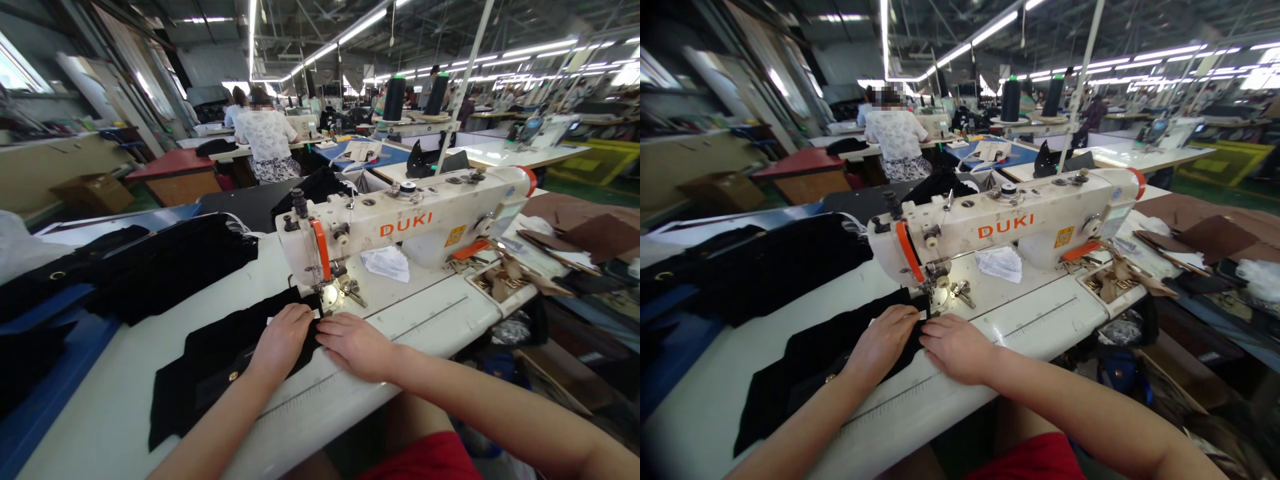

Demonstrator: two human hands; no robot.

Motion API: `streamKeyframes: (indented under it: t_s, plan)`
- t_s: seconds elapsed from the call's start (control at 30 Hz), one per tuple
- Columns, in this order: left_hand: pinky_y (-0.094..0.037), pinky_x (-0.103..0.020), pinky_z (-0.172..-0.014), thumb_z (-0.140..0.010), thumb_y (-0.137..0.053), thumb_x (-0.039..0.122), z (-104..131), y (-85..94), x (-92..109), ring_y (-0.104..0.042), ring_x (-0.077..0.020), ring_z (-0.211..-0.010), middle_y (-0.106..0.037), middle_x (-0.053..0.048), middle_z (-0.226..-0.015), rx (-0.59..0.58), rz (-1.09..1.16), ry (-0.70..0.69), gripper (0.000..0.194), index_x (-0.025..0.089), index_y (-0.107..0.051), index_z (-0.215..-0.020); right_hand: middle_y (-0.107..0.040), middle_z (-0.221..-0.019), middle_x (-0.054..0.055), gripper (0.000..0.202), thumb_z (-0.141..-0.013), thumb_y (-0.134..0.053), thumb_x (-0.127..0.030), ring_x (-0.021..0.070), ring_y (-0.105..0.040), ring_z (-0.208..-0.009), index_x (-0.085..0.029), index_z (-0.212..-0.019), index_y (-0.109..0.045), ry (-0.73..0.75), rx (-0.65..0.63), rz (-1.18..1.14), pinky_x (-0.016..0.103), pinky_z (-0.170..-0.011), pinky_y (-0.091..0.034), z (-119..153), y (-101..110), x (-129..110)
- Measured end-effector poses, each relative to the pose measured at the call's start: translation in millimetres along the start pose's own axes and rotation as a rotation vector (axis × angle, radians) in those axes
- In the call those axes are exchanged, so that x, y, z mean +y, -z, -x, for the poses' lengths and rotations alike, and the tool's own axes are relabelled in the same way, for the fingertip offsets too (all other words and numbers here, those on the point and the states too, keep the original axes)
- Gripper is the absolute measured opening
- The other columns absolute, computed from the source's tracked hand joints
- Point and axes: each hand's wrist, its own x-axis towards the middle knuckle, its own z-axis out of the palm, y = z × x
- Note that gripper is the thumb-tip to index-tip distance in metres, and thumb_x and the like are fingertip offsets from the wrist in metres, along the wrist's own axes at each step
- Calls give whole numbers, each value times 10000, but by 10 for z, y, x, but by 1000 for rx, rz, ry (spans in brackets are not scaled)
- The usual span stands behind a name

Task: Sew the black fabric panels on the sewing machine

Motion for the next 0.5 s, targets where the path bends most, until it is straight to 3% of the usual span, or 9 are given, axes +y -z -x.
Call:
streamKeyframes:
  t_s: [0.5]
  plan:
    - [-547,-332,-827,-913,-381,75,-24,-36,-1,-620,-205,-923,-686,-78,-957,10,22,-20,305,158,-669,-971,-647,-1213,125,262,-958,-475,-204,233,-561,-1152,-103,-1117,-656,7,18,-7,378,-1038,-421,21,-14,-5]
